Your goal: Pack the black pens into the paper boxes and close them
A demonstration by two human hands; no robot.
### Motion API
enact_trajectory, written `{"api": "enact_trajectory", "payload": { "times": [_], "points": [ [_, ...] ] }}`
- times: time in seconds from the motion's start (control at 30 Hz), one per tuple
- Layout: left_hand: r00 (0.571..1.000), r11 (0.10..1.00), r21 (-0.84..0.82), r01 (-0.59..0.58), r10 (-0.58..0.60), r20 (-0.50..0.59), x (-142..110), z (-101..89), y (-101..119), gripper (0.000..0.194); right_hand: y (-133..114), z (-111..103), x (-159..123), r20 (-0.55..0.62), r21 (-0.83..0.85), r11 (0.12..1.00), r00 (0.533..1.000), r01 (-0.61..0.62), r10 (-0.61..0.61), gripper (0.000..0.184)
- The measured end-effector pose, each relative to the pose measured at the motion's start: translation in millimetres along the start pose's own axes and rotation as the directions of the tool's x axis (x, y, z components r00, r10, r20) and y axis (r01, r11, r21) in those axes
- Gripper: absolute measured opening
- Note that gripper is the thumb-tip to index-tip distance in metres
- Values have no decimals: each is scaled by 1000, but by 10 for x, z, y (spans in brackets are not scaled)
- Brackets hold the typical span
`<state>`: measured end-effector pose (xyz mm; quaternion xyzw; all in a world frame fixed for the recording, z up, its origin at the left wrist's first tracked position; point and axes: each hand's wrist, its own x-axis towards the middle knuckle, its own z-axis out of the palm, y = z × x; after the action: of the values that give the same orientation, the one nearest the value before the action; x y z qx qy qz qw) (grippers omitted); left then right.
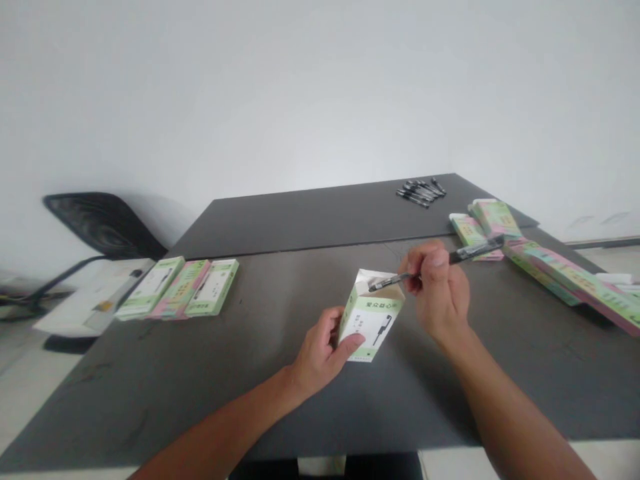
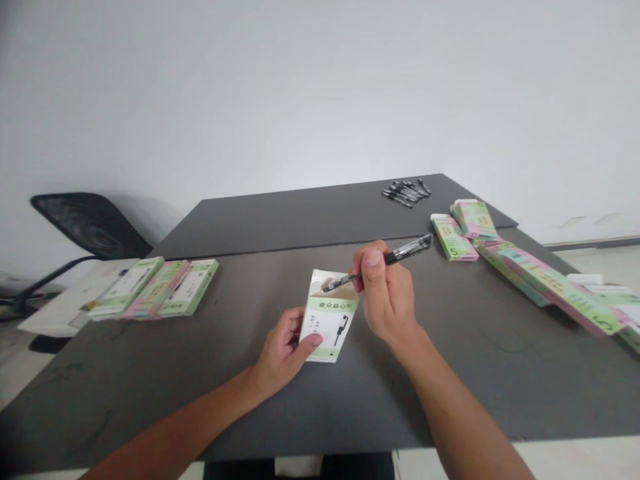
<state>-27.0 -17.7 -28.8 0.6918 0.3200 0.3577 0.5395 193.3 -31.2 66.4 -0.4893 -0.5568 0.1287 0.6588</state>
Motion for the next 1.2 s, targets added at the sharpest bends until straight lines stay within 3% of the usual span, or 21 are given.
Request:
{"api": "enact_trajectory", "payload": {
  "times": [0.17,0.4,0.57,0.73,0.83,1.0,1.2],
  "points": [
    [1000,999,50,6,-5,-14,-21,-7,-1,45,-56,-18,49,141,-146,987,989,62,-42,51],
    [998,999,44,1,2,-56,-13,28,63,49,-54,120,3,282,-292,919,942,265,-182,43],
    [999,996,94,-10,14,-42,8,17,39,59,23,212,-52,273,-347,911,953,224,-131,47],
    [998,997,69,-19,23,-56,25,15,53,60,28,217,-19,277,-257,928,941,269,-196,24],
    [998,998,63,-27,31,-57,31,14,56,59,27,237,-8,233,-222,943,953,248,-196,18],
    [995,999,-13,-47,46,-89,13,28,36,50,74,256,-27,102,-151,974,983,170,-155,29],
    [967,978,-19,-208,203,-155,-16,44,-57,42,168,176,61,-139,8,965,956,263,-259,39]
  ]
}}
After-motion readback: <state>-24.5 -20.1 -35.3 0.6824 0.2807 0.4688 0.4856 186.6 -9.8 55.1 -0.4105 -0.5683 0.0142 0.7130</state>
